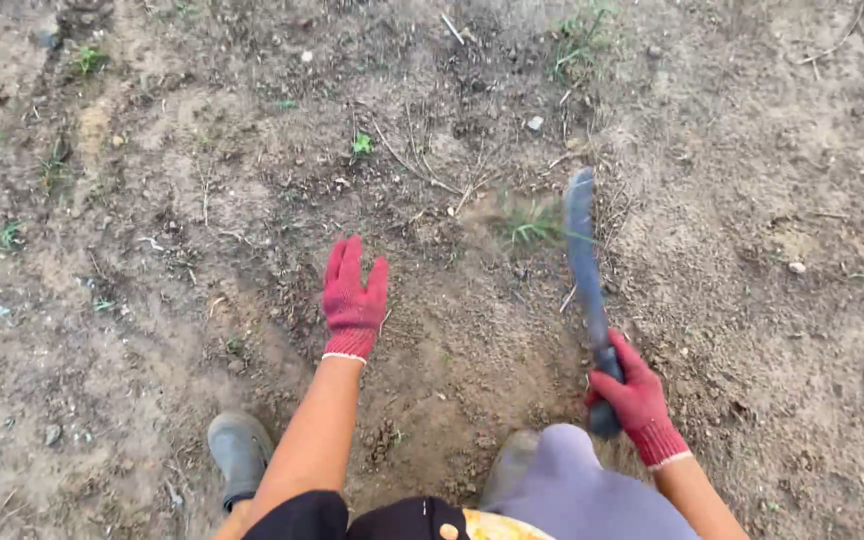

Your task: Digging into the dirt and clearing grass with a machete.

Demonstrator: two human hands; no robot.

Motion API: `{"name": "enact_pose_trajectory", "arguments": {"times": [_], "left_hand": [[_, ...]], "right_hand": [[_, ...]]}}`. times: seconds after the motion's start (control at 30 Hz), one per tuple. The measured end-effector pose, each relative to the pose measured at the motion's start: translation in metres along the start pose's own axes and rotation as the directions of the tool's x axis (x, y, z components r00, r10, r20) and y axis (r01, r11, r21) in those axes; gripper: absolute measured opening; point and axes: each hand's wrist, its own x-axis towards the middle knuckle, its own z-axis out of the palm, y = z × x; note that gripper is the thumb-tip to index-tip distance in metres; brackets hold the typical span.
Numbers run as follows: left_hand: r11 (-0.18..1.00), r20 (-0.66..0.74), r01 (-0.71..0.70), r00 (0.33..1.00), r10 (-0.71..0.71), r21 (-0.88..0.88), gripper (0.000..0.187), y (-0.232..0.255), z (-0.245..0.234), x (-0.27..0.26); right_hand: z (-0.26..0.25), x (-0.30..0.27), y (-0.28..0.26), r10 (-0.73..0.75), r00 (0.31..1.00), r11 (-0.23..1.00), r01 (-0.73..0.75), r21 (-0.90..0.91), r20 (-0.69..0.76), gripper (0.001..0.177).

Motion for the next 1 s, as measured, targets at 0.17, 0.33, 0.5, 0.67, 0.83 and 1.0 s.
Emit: {"name": "enact_pose_trajectory", "arguments": {"times": [0.17, 0.33, 0.5, 0.67, 0.83, 1.0], "left_hand": [[0.996, -0.045, 0.086, 0.995, -0.088, -0.036, 0.058, -0.018, -0.004, -0.008], [0.989, -0.119, 0.146, 0.982, -0.148, -0.019, 0.057, -0.035, -0.025, 0.002], [0.971, -0.147, 0.237, 0.959, -0.241, -0.041, 0.057, -0.049, -0.026, 0.008], [0.962, -0.147, 0.264, 0.951, -0.272, -0.068, 0.056, -0.049, -0.024, 0.001], [0.963, -0.141, 0.26, 0.953, -0.268, -0.074, 0.055, -0.047, -0.022, 0.004], [0.946, -0.112, 0.317, 0.94, -0.324, -0.07, 0.055, -0.049, -0.023, -0.004]], "right_hand": [[0.022, -0.005, 0.029, -0.147, 0.977, 0.961, 0.178, -0.21, 0.158, 0.08], [0.036, -0.012, 0.002, -0.065, 0.994, 0.995, 0.071, -0.063, 0.092, 0.08], [0.033, -0.021, 0.001, -0.152, 0.958, 0.931, 0.221, -0.29, 0.243, 0.08], [0.04, -0.014, 0.005, -0.03, 0.979, 0.982, 0.066, -0.177, 0.201, 0.078], [0.034, -0.016, 0.002, -0.075, 0.977, 0.961, 0.125, -0.249, 0.201, 0.08], [0.024, -0.017, 0.003, 0.045, 0.999, 0.999, -0.045, -0.008, 0.016, 0.083]]}}
